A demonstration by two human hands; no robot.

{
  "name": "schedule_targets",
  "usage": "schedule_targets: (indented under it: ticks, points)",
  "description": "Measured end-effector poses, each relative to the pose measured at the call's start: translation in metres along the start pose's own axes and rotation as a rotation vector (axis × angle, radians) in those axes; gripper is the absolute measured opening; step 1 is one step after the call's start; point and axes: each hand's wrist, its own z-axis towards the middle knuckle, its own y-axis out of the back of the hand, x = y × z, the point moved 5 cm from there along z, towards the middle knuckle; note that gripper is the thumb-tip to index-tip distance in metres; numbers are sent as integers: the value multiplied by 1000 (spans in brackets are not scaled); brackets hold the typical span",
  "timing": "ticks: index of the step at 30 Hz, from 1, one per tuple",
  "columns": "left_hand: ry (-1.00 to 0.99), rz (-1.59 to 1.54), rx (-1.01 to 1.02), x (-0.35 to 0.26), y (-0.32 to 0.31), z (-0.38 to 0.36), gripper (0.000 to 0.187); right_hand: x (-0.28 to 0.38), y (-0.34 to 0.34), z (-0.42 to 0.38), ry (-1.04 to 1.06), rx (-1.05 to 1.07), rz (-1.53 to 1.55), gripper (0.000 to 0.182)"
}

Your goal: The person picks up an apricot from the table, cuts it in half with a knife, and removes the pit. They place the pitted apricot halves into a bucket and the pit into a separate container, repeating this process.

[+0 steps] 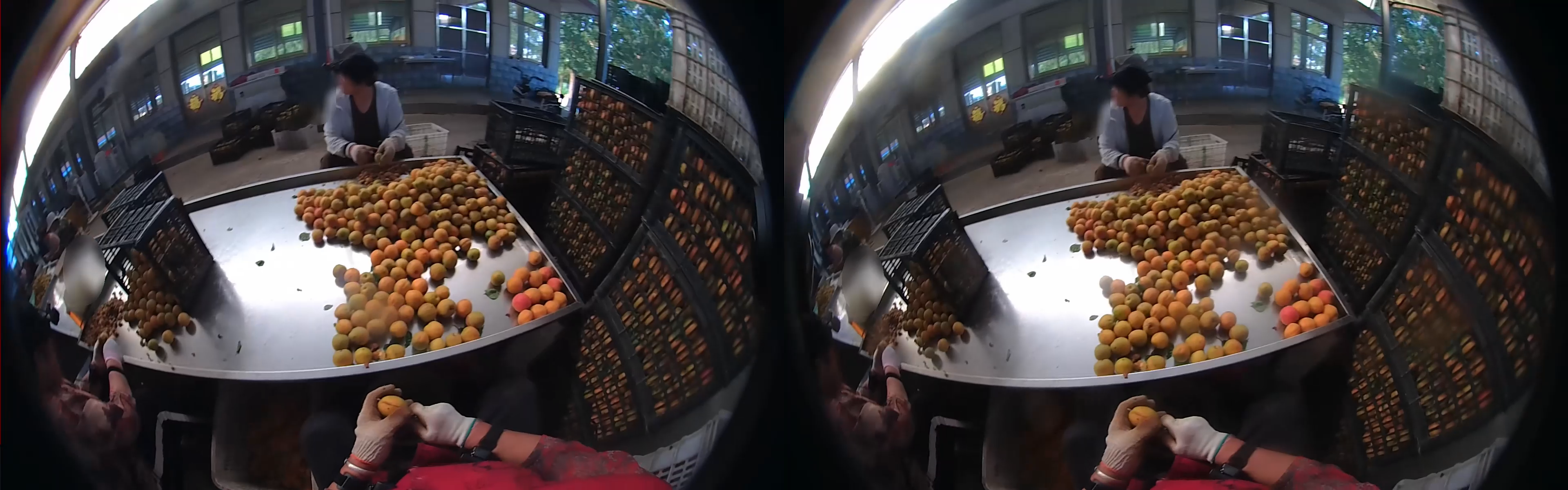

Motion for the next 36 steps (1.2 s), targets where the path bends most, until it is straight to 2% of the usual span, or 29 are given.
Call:
schedule_targets:
  ticks: [3,6,8,9,12,13,14,19,24,26,28,30,31,32,34,36]
  points:
    - [-40,51,11,-3,0,-2,44,-1,-4,5,7,-6,-27,27]
    - [12,-122,9,6,5,2,40,7,2,15,104,-48,-5,29]
    - [19,-568,79,19,4,5,39,9,4,15,92,-28,-68,31]
    - [28,-522,110,14,2,1,42,10,5,13,103,-72,-85,33]
    - [98,-503,95,26,6,3,40,8,4,8,42,25,-91,34]
    - [-23,-243,120,20,3,6,38,6,5,7,19,10,-85,34]
    - [107,-432,47,24,5,3,33,3,2,7,6,9,-69,35]
    - [71,-307,-39,24,18,6,30,4,-13,15,-223,143,338,34]
    - [61,-277,-94,24,29,5,32,3,-25,17,-302,298,354,33]
    - [119,-302,-80,28,30,2,34,4,-29,14,-341,348,349,32]
    - [118,-301,-95,33,32,1,33,6,-31,10,-384,319,647,32]
    - [194,-214,-80,39,34,3,34,-8,-40,4,-386,375,708,31]
    - [208,-123,-83,41,35,4,33,-6,-36,3,-477,391,747,31]
    - [205,-157,-68,44,37,5,36,-2,-36,4,-559,435,780,31]
    - [175,-37,-52,32,38,2,43,9,-25,7,-543,390,860,28]
    - [160,-16,-38,28,40,1,39,20,-21,12,-592,386,914,27]
